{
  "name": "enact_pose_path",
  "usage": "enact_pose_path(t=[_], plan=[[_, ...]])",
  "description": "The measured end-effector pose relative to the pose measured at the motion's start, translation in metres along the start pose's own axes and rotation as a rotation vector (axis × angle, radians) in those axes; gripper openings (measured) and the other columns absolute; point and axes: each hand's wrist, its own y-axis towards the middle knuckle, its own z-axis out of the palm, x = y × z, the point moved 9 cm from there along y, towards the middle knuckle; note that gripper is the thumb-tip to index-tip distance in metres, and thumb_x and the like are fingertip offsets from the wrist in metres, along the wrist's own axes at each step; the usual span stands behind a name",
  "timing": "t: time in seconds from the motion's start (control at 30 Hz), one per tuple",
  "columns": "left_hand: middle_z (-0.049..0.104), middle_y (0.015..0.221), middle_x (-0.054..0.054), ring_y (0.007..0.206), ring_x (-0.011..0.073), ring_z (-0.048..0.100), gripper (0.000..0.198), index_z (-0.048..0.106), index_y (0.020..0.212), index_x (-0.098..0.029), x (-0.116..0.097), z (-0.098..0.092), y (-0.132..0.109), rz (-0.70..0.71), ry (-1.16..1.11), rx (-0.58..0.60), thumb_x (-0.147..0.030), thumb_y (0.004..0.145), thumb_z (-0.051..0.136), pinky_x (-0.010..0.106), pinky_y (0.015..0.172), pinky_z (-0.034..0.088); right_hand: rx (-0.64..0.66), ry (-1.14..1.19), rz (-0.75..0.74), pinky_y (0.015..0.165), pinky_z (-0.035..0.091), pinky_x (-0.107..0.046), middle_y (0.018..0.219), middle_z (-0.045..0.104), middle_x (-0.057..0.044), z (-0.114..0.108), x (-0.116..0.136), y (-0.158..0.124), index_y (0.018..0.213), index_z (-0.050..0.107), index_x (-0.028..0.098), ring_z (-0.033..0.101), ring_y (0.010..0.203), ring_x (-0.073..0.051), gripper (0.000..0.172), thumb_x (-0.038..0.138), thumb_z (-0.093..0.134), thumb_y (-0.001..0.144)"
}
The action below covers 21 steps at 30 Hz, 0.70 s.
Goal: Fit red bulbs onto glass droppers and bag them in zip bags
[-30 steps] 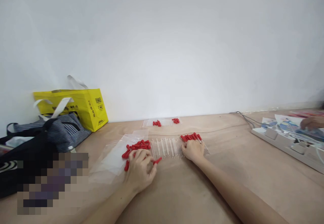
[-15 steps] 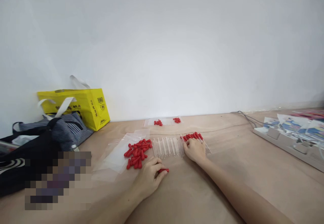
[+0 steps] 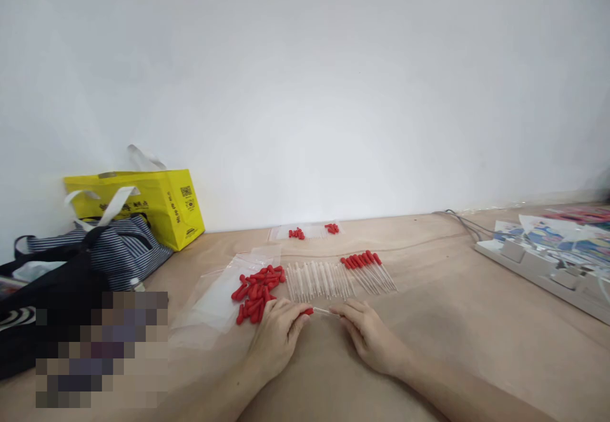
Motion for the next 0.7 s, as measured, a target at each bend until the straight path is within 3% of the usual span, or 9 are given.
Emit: enact_pose_path(t=[0.17,0.43,0.7], plan=[[0.066,0.081,0.0,0.076,0.0175,0.055,0.02,0.059,0.09,-0.023,-0.001,-0.002,0.0,-0.012,-0.013,-0.015,-0.026,0.086,0.04,0.035,0.076,0.035,0.036,-0.035,-0.014,0.075,0.036,-0.032,0.09,0.058,-0.005,0.005,0.004,0.003,0.11,0.049,0.022,0.053,0.084,-0.017,0.033,0.01,0.033,0.084],[0.064,0.071,0.0,0.072,0.0181,0.055,0.021,0.061,0.078,-0.022,0.004,-0.004,-0.003,-0.102,-0.041,-0.087,-0.031,0.082,0.043,0.034,0.074,0.037,0.013,-0.038,0.0,0.073,0.032,-0.028,0.079,0.058,-0.002,0.005,0.011,0.005,0.1,0.056,0.022,0.052,0.078,-0.014,0.025,0.018,0.036,0.087],[0.063,0.068,-0.001,0.068,0.0163,0.054,0.018,0.06,0.075,-0.021,-0.01,-0.001,-0.004,0.0,-0.025,-0.018,-0.029,0.081,0.045,0.038,0.079,0.034,0.065,-0.224,-0.061,0.067,0.024,-0.027,0.077,0.058,-0.001,0.002,0.009,0.006,0.103,0.055,0.025,0.049,0.069,-0.011,0.029,0.013,0.037,0.084]])
